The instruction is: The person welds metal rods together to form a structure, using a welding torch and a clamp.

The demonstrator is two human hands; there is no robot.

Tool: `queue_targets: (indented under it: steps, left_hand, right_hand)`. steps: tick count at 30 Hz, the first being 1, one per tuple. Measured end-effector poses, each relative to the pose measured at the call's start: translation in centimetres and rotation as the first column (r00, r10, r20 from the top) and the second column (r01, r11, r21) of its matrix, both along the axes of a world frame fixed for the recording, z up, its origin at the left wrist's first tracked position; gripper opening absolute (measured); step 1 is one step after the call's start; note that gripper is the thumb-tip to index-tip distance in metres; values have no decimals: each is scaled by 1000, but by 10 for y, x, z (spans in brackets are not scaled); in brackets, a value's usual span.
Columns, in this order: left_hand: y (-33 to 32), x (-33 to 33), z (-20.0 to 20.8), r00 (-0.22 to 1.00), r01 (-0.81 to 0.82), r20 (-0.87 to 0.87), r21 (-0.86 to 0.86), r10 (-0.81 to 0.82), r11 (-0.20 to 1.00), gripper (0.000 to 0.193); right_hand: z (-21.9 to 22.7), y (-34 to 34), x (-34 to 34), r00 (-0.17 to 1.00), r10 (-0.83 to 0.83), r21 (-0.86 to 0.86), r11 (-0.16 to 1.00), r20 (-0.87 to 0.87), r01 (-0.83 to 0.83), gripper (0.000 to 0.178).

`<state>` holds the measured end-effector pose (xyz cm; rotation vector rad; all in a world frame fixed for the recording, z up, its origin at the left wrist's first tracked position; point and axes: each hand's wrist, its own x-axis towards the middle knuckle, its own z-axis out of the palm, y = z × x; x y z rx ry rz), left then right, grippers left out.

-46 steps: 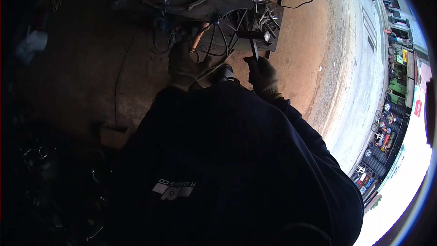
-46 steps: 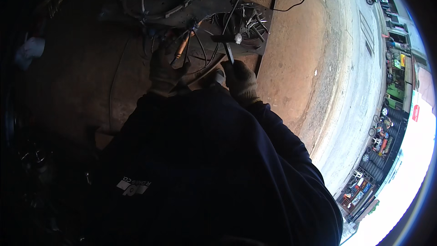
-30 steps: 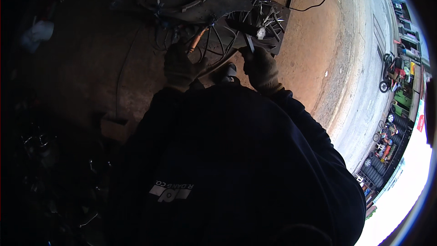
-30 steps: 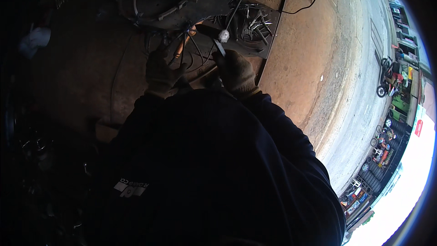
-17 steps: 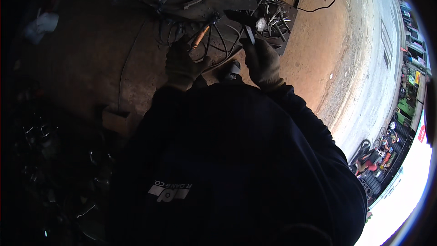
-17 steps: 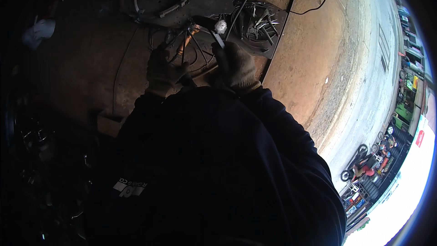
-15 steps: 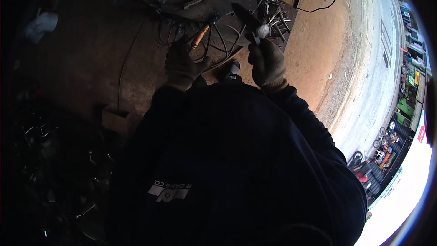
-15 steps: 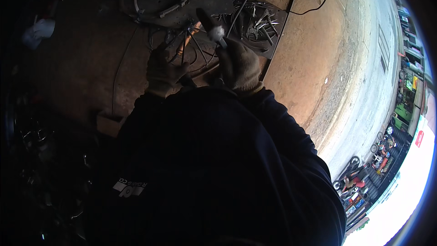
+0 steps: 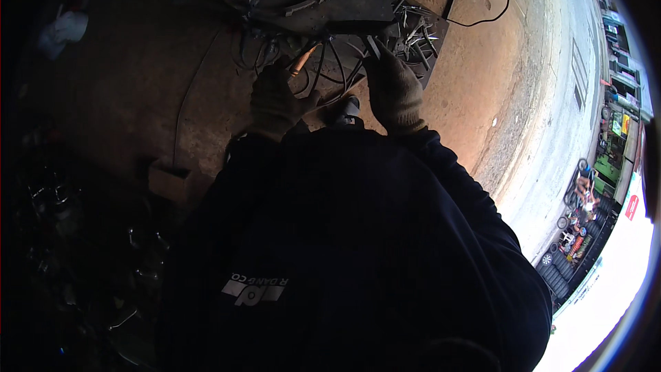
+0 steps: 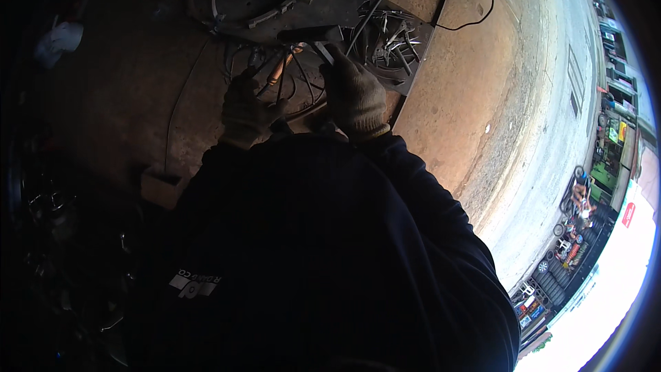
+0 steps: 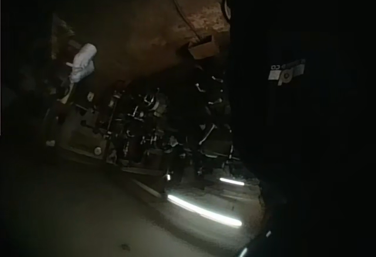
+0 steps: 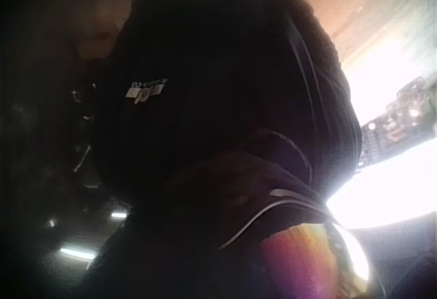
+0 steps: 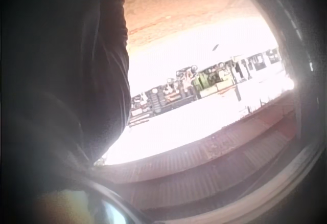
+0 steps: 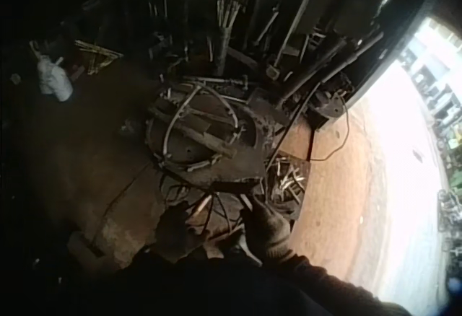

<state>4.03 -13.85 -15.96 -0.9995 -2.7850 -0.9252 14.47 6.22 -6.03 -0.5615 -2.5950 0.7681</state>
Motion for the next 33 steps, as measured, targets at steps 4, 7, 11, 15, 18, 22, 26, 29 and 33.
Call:
queue_targets:
  steps: [4,7,11,15,18,22,26,29,33]
  left_hand:
    - [1,1,5,996,-5,88,-22,7,1000,90]
    - [2,-1,6,994,9,109,12,-10,1000,90]
    - [1,1,4,996,0,93,1,0,1000,92]
    - [1,3,8,996,-2,86,-23,4,1000,91]
    - [4,-1,7,992,2,128,22,-4,1000,91]
    - [0,0,8,971,12,240,-15,-8,1000,92]
    - [-2,0,-3,988,18,150,28,-22,999,91]
    - [1,0,7,984,13,178,11,-14,1000,91]
    - [3,0,13,978,-7,206,2,6,1000,92]
  right_hand:
    - [-5,1,6,1000,8,-166,986,17,-5,38]
    - [-21,6,10,988,45,-121,992,150,-27,38]
    - [-5,9,5,997,77,-30,997,15,-77,39]
    - [1,7,12,999,48,-29,998,21,-47,43]
    - [-17,8,15,995,79,60,995,54,-82,47]
    - [-16,10,12,995,94,116,989,33,-97,47]
    - [4,8,13,983,178,95,980,-46,-173,47]
    - [-7,13,9,958,198,18,978,208,-206,42]
    - [-19,17,10,975,132,-21,991,181,-130,41]
